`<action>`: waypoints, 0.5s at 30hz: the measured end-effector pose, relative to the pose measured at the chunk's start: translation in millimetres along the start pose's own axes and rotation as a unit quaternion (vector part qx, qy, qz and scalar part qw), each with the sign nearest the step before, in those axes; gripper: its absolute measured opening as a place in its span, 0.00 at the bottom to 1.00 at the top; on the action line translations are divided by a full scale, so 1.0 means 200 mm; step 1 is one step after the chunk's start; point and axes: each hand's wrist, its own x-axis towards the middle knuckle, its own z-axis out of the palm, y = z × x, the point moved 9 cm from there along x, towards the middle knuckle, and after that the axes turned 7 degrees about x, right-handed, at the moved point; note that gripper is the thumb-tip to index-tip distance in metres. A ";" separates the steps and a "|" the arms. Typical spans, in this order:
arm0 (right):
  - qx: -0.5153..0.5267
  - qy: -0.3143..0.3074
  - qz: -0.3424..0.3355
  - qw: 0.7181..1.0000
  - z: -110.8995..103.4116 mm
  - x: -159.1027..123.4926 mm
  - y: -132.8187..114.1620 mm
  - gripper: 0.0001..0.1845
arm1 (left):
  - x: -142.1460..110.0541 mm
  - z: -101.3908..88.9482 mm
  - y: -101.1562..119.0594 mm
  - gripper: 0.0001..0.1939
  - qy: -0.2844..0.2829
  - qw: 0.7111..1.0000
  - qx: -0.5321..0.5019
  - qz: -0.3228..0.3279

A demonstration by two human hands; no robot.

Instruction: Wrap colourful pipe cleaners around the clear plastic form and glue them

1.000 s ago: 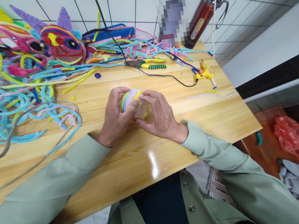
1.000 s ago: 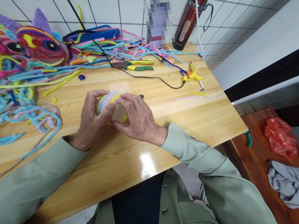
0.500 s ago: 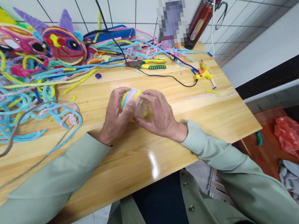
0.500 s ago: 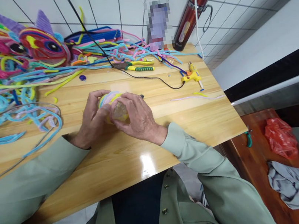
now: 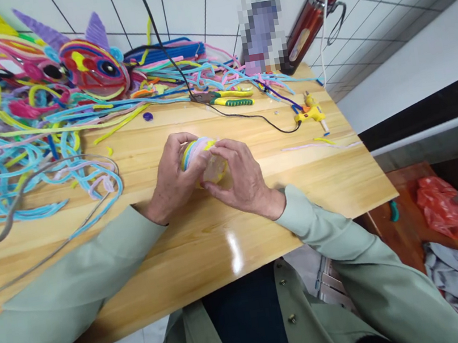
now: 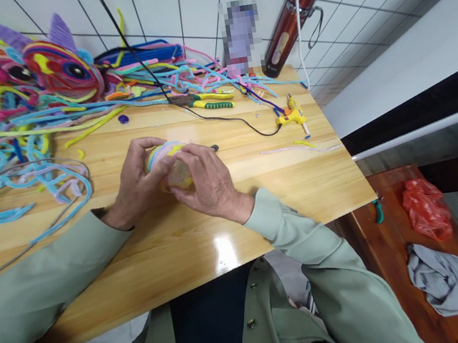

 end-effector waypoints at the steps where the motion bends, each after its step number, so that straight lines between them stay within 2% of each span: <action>1: 0.002 -0.002 0.003 1.000 0.00 0.00 0.00 0.34 | 0.00 0.00 0.00 0.23 0.001 1.000 0.000 -0.003; 8: -0.012 -0.065 0.061 0.996 0.04 -0.01 0.04 0.34 | 0.00 0.00 0.00 0.22 0.001 1.000 0.001 -0.028; 12: -0.021 -0.020 0.010 1.000 0.01 0.00 0.00 0.32 | 0.00 0.01 -0.01 0.23 -0.002 0.999 -0.033 -0.037; 15: -0.017 -0.008 -0.001 1.000 0.00 0.00 0.00 0.31 | 0.00 0.01 -0.01 0.25 0.004 0.999 -0.037 -0.038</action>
